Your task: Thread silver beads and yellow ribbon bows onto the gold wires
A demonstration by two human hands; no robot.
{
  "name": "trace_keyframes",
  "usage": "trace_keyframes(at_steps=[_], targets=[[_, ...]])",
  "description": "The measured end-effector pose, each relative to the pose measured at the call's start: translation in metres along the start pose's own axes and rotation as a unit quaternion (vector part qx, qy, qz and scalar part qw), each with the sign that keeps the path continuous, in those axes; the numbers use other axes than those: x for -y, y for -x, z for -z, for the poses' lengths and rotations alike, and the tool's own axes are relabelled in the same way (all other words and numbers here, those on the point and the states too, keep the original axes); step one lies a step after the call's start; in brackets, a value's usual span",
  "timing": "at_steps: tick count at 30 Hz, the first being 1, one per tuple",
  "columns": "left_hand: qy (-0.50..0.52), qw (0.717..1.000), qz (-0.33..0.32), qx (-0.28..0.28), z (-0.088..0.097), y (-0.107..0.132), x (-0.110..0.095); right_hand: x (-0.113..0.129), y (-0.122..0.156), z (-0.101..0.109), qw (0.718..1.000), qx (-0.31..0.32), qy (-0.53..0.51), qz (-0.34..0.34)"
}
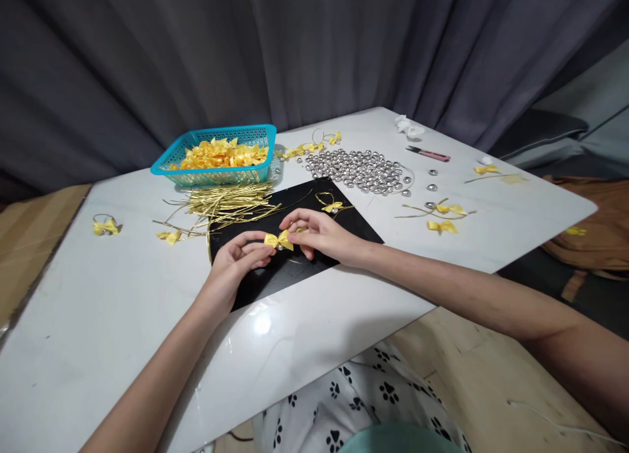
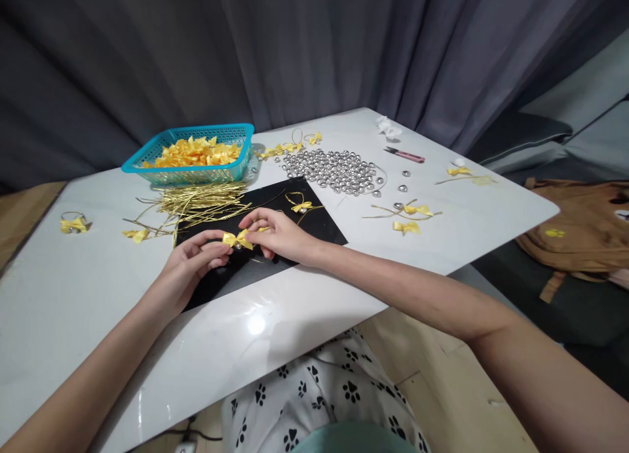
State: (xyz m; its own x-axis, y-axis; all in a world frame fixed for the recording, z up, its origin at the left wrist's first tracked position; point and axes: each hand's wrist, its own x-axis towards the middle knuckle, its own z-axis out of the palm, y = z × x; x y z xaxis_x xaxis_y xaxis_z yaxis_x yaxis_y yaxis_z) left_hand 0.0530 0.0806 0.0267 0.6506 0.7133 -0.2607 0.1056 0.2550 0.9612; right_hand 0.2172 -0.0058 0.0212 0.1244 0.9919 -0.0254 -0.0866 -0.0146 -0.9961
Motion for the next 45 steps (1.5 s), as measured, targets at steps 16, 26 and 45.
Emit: trace_keyframes(at_steps=[16, 26, 45], targets=[[-0.091, 0.995, -0.029, 0.011, -0.002, 0.003, 0.000, 0.000, -0.001, 0.001, 0.997, 0.008, -0.062, -0.040], [-0.107, 0.994, -0.031, 0.014, -0.004, 0.004, -0.002, 0.002, 0.002, -0.002, 0.999, 0.033, -0.006, -0.034], [-0.055, 0.997, -0.018, 0.054, -0.002, 0.005, 0.000, 0.006, 0.012, -0.005, 0.992, 0.005, 0.058, 0.116]])
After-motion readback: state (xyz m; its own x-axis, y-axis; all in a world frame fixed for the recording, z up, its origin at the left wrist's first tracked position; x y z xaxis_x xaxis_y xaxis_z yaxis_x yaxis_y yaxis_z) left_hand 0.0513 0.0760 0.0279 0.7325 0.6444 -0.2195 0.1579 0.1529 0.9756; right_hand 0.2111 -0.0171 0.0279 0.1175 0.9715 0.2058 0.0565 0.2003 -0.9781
